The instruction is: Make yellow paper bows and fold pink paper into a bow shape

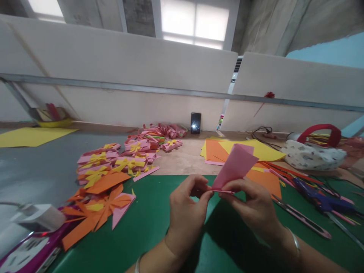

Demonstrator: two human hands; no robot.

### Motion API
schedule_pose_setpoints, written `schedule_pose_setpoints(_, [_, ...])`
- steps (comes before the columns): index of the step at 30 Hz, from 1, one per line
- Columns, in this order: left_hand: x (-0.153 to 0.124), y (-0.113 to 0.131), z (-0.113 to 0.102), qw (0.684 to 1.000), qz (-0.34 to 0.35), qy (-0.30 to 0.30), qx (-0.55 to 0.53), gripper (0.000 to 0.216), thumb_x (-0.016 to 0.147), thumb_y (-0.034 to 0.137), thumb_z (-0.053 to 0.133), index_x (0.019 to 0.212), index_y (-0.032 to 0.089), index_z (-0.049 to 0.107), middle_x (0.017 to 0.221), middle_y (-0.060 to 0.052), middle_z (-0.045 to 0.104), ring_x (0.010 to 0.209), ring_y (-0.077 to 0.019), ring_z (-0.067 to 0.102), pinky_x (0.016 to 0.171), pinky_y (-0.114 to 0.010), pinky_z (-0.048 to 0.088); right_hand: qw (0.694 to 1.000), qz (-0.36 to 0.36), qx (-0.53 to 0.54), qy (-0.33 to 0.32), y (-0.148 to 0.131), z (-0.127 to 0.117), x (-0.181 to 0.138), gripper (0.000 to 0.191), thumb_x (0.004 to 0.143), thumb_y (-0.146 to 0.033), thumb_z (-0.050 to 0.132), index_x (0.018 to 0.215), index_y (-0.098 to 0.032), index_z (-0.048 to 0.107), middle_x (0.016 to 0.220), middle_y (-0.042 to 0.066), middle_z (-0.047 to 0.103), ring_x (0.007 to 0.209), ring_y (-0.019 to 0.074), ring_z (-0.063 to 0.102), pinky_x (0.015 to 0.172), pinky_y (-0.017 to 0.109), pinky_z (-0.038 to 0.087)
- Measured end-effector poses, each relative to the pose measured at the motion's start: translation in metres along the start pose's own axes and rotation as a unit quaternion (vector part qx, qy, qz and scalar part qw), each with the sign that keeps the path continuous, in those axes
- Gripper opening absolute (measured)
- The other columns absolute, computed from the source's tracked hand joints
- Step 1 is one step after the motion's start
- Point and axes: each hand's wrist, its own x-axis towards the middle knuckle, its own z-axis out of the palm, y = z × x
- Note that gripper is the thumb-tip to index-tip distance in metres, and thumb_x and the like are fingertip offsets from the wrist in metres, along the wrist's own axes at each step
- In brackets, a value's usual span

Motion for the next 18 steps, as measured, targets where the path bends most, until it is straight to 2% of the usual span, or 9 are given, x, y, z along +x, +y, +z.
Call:
schedule_pose_setpoints(3, [0.0006, 0.0016, -0.0009, 1.0, -0.012, -0.004, 0.029, 0.011, 0.069, 0.012, 0.064, 0.073, 0.018, 0.056, 0.064, 0.004, 0.061, 0.057, -0.0094, 0.057, 0.055, -0.02, 0.045, 1.0, 0.014, 0.02, 0.015, -0.0005, 0.0022, 0.0002, 0.003, 0.075, -0.022, 0.068, 0.075, -0.022, 0.066, 0.07, -0.002, 0.068, 0.064, 0.0122, 0.061, 0.06, 0.023, 0.048])
schedule_pose_setpoints(8, [0.003, 0.0039, -0.002, 0.995, 0.01, -0.09, 0.043, 0.014, 0.071, 0.012, 0.061, 0.084, 0.018, 0.064, 0.075, -0.001, 0.061, 0.069, -0.0124, 0.057, 0.06, -0.023, 0.046, 0.996, 0.053, 0.077, 0.012, -0.0008, 0.0058, 0.0004, 0.005, 0.074, -0.02, 0.068, 0.079, -0.022, 0.066, 0.073, 0.0, 0.068, 0.068, 0.0138, 0.063, 0.062, 0.023, 0.052])
schedule_pose_setpoints(10, [0.0031, 0.0047, -0.0021, 0.994, 0.007, -0.108, 0.027, 0.013, 0.071, 0.015, 0.063, 0.083, 0.018, 0.067, 0.078, -0.002, 0.062, 0.072, -0.013, 0.057, 0.059, -0.022, 0.046, 0.994, 0.063, 0.084, 0.005, -0.0009, 0.0057, 0.0001, 0.003, 0.074, -0.021, 0.067, 0.077, -0.021, 0.066, 0.071, -0.001, 0.068, 0.066, 0.0134, 0.063, 0.06, 0.022, 0.052])
schedule_pose_setpoints(13, [0.0025, 0.0051, -0.0017, 0.995, -0.02, -0.096, 0.011, 0.007, 0.072, 0.021, 0.064, 0.076, 0.019, 0.07, 0.072, -0.001, 0.061, 0.067, -0.0126, 0.056, 0.057, -0.022, 0.044, 0.994, 0.066, 0.085, -0.002, -0.001, 0.0045, -0.0001, 0.003, 0.075, -0.021, 0.067, 0.077, -0.022, 0.067, 0.072, -0.001, 0.069, 0.066, 0.0133, 0.064, 0.061, 0.022, 0.053])
schedule_pose_setpoints(18, [0.002, 0.0026, 0.0001, 0.991, -0.095, -0.085, -0.039, 0.005, 0.066, 0.017, 0.067, 0.069, 0.019, 0.071, 0.065, -0.001, 0.06, 0.062, -0.0136, 0.055, 0.057, -0.025, 0.043, 0.991, 0.069, 0.113, -0.005, -0.0001, 0.0045, -0.0003, 0.009, 0.076, -0.021, 0.067, 0.085, -0.023, 0.067, 0.082, 0.001, 0.069, 0.076, 0.0149, 0.065, 0.07, 0.026, 0.054])
